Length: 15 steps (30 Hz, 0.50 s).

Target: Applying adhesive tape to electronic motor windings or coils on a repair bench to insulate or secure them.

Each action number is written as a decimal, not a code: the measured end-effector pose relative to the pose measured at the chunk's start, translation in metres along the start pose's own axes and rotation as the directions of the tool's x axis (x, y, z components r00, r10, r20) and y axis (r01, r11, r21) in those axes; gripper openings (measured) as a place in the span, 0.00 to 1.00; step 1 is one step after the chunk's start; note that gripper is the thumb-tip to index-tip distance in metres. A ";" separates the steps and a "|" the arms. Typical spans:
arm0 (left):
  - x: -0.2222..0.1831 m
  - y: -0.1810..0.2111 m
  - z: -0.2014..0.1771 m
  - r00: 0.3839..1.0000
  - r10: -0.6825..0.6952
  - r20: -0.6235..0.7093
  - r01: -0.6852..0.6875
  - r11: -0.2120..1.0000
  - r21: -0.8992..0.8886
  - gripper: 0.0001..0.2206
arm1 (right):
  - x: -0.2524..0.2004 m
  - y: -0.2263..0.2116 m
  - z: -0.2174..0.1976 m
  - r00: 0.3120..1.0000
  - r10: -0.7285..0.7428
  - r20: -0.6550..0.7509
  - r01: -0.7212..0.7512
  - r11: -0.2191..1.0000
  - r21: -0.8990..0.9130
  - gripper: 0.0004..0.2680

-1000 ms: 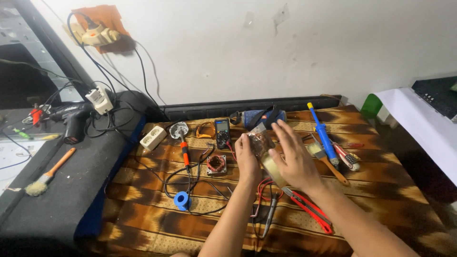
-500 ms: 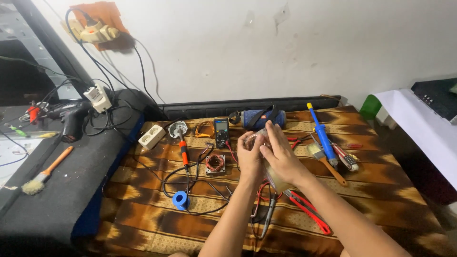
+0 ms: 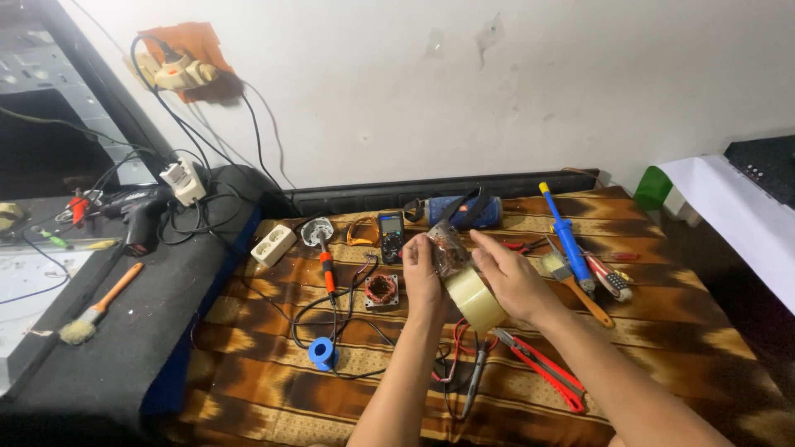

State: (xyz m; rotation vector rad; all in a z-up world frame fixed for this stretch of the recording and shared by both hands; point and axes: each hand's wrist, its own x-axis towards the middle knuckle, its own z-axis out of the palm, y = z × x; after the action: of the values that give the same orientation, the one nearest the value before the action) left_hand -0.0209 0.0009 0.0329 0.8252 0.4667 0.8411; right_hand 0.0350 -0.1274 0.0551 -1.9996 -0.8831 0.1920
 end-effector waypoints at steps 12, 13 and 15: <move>0.051 -0.065 -0.029 0.985 0.052 -0.167 -0.039 0.996 0.079 0.16 | 0.026 0.046 0.046 0.982 0.104 0.159 -0.129 0.979 0.157 0.22; 0.046 -0.061 -0.026 0.987 -0.033 -0.156 0.047 0.995 0.091 0.16 | 0.027 0.055 0.048 0.971 0.188 0.149 -0.225 0.927 0.299 0.19; 0.041 -0.053 -0.024 0.980 -0.094 -0.176 0.112 0.989 0.092 0.16 | 0.040 0.096 0.056 0.949 0.252 0.190 -0.311 0.850 0.424 0.16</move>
State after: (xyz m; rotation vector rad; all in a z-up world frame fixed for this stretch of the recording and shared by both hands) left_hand 0.0120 0.0236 -0.0257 0.8184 0.7037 0.8004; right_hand 0.0875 -0.0940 -0.0451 -1.6768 -0.5489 0.6426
